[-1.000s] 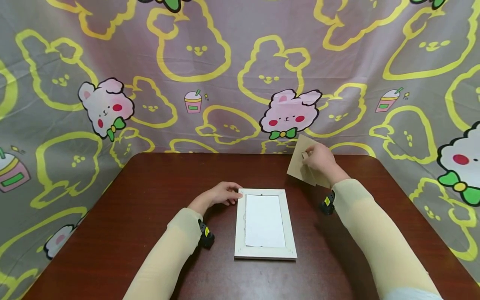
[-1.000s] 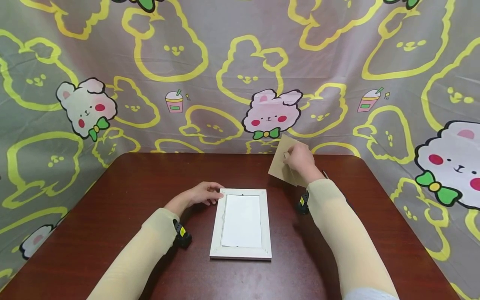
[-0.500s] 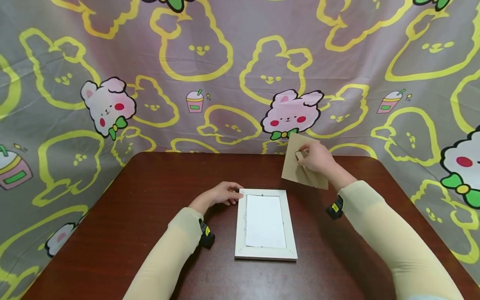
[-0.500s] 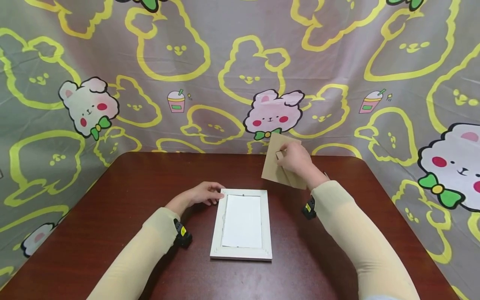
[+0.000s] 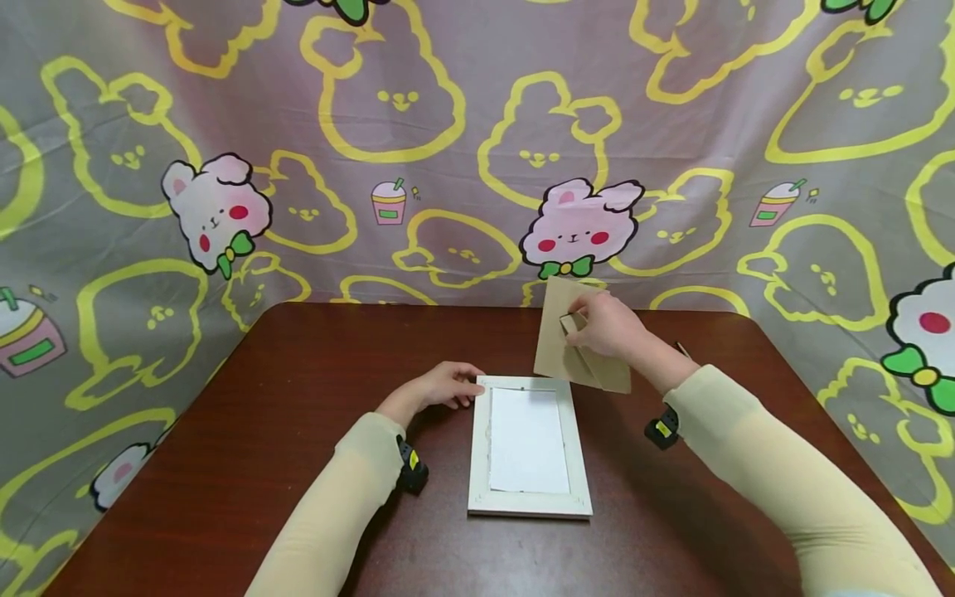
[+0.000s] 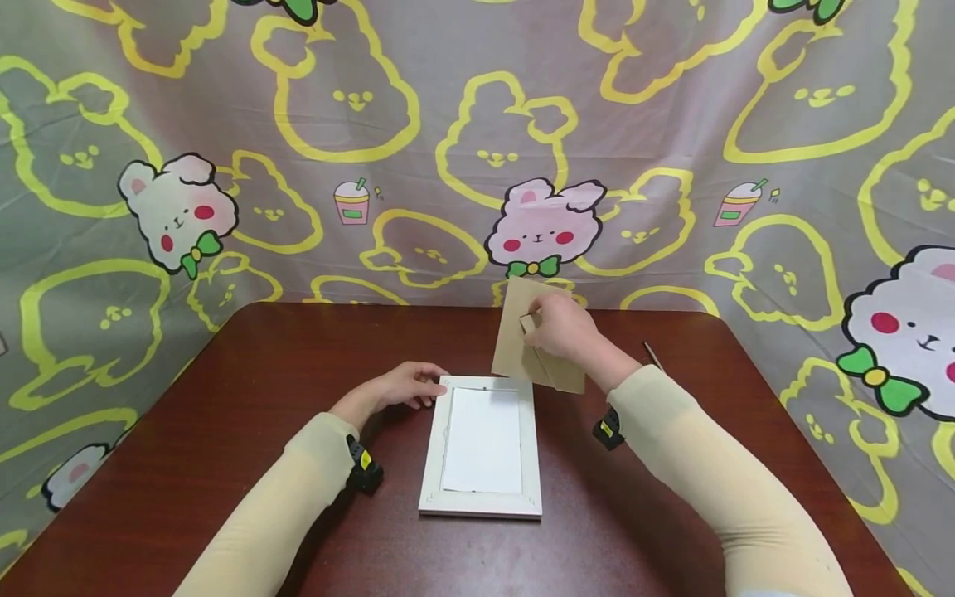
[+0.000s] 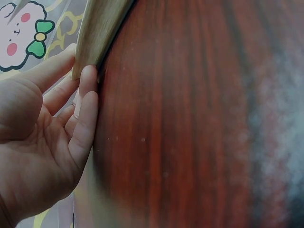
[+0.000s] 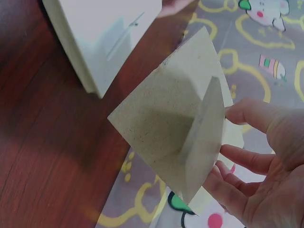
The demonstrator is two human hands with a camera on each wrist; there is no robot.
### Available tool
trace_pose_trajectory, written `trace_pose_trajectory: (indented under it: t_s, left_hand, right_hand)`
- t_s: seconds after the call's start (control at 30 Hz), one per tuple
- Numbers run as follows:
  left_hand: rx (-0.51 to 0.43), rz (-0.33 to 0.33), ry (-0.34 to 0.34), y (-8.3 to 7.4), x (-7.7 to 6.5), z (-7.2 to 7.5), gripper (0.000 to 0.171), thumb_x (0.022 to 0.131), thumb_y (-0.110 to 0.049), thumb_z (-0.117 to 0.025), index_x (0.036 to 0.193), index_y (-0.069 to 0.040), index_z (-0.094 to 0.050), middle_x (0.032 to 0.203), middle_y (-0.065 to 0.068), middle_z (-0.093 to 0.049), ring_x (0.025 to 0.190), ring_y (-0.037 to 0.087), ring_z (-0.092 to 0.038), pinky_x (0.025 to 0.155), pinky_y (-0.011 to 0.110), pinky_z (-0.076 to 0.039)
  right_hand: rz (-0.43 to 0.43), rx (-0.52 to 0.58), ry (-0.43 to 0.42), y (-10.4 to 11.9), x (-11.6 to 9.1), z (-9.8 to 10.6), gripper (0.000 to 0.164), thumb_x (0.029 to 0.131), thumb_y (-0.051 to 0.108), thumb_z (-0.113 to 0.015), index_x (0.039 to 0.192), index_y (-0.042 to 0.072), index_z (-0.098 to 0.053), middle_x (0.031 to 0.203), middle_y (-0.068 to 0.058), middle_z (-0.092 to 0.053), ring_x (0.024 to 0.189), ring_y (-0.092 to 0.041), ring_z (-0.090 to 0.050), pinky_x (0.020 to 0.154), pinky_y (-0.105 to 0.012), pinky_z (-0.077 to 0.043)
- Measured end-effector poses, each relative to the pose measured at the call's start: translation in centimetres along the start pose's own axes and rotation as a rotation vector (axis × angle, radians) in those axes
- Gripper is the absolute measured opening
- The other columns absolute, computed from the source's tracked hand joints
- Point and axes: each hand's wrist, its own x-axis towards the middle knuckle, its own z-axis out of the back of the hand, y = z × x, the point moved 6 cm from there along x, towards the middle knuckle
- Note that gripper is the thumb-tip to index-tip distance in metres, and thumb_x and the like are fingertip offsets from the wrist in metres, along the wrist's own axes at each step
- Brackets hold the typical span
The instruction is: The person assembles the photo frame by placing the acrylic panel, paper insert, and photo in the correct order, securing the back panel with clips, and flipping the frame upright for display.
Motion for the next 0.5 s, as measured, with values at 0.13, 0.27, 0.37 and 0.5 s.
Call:
trace_pose_trajectory:
  t_s: [0.13,0.27,0.37,0.5]
  left_hand:
    - [0.003,0.005,0.004,0.1,0.1,0.0,0.03,0.093,-0.017,-0.067,0.121,-0.005,-0.064,0.082,0.003,-0.062,0.072,0.016,-0.059,0.062,0.029,-0.05]
    - [0.01,0.001,0.003,0.0,0.0,-0.1,0.031,0.094,-0.018,-0.067,0.122,-0.006,-0.063,0.083,0.004,-0.063,0.073,0.017,-0.06,0.063,0.03,-0.05]
    - [0.016,0.0,0.002,0.0,0.1,-0.1,0.031,0.094,-0.018,-0.067,0.122,-0.006,-0.063,0.084,0.004,-0.063,0.073,0.017,-0.06,0.064,0.03,-0.051]
    - [0.022,-0.001,0.0,0.2,0.1,0.0,0.031,0.094,-0.018,-0.067,0.122,-0.006,-0.063,0.084,0.004,-0.062,0.074,0.017,-0.06,0.064,0.03,-0.051]
  right_hand:
    - [0.013,0.004,0.026,1.1,-0.4,-0.5,0.045,0.08,0.015,-0.078,0.118,-0.003,-0.062,0.115,-0.021,-0.06,0.09,-0.03,-0.055,0.071,-0.039,-0.048]
    - [0.022,0.0,0.049,2.2,-0.7,-1.0,0.044,0.08,0.016,-0.079,0.118,-0.001,-0.063,0.113,-0.019,-0.059,0.091,-0.029,-0.054,0.072,-0.038,-0.049]
    - [0.04,-0.008,0.058,2.7,-1.0,-1.4,0.043,0.079,0.016,-0.08,0.116,-0.001,-0.064,0.112,-0.018,-0.059,0.094,-0.029,-0.055,0.076,-0.039,-0.049]
    - [0.057,-0.014,0.073,3.4,-1.2,-2.1,0.043,0.077,0.016,-0.08,0.114,0.0,-0.065,0.111,-0.018,-0.058,0.093,-0.028,-0.055,0.078,-0.039,-0.048]
